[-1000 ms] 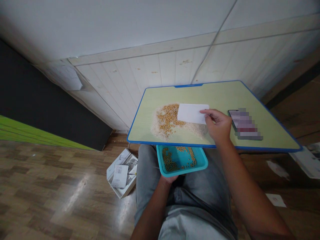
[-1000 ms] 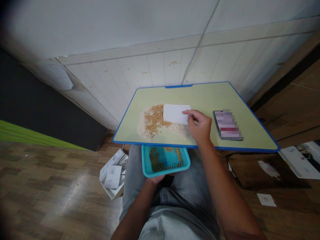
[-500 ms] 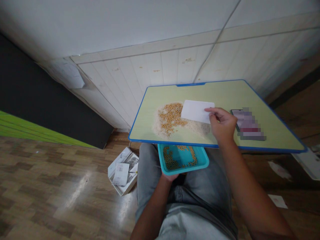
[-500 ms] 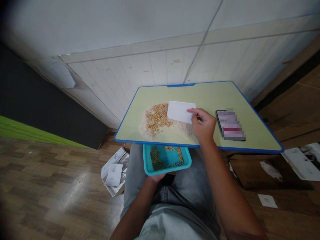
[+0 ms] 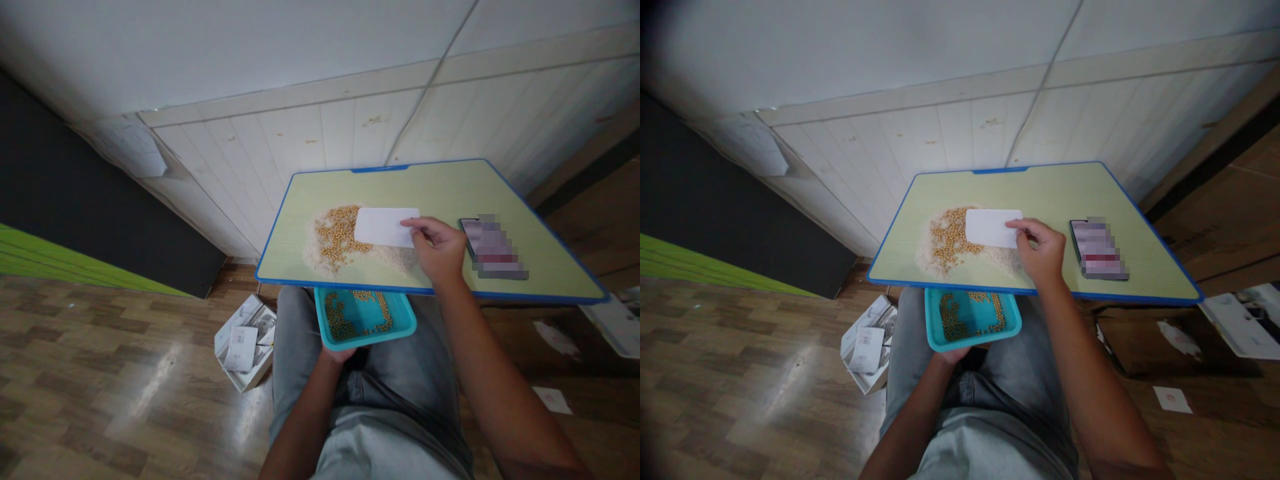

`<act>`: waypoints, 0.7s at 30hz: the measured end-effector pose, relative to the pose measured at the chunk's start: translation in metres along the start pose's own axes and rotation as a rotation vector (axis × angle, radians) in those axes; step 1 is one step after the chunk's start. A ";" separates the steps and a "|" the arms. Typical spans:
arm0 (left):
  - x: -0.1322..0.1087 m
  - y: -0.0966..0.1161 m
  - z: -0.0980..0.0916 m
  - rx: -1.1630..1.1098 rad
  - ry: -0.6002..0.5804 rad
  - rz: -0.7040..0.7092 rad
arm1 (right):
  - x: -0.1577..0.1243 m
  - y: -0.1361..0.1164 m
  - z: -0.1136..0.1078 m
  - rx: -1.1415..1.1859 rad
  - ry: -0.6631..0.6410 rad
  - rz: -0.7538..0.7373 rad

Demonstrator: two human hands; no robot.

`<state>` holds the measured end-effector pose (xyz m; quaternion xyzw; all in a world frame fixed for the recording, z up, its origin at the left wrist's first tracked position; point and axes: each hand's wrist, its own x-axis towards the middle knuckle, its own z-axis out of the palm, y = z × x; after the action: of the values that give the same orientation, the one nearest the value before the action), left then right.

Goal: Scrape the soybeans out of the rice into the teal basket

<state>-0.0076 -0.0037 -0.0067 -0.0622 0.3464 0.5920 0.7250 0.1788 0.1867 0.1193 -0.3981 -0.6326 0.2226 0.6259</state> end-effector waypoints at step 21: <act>-0.002 0.002 0.002 -0.011 0.088 0.010 | 0.000 0.000 0.000 0.031 0.011 0.051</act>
<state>-0.0081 -0.0041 -0.0029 -0.0907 0.3751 0.5941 0.7058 0.1782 0.1863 0.1191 -0.4056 -0.6154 0.2458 0.6295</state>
